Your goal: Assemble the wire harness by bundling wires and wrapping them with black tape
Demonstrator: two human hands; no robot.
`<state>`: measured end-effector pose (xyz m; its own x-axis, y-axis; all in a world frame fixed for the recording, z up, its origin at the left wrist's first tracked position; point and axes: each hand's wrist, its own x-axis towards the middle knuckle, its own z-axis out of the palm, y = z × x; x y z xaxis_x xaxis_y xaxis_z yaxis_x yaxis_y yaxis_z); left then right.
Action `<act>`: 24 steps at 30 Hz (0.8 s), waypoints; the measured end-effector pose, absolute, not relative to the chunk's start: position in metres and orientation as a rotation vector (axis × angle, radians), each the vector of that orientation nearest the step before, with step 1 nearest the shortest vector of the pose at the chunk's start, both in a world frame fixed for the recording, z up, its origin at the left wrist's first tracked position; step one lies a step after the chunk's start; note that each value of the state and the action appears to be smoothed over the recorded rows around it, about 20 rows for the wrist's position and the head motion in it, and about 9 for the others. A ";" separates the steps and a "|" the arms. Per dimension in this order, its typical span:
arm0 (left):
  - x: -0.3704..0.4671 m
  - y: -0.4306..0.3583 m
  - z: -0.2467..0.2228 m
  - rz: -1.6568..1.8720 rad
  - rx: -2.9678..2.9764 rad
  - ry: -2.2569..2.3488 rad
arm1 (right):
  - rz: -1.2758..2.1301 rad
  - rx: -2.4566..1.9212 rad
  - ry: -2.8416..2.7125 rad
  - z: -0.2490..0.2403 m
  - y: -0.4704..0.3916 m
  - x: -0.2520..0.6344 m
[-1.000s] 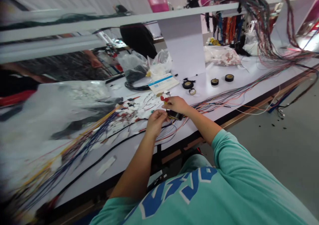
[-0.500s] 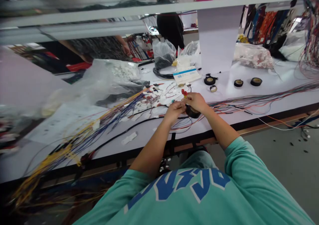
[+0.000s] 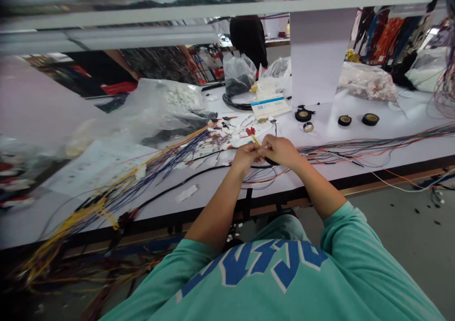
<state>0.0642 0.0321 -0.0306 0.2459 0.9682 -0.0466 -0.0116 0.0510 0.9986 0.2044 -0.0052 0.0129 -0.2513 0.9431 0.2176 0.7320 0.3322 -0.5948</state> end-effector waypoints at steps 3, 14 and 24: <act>0.063 0.031 -0.030 1.015 1.189 1.049 | 0.238 -1.611 -2.196 0.008 -0.027 0.198; 0.057 0.016 -0.017 1.015 1.414 1.098 | 0.282 -1.513 -2.118 -0.019 -0.014 0.209; 0.047 0.009 0.015 0.814 2.367 1.239 | 0.525 -0.945 -2.273 -0.003 0.031 0.210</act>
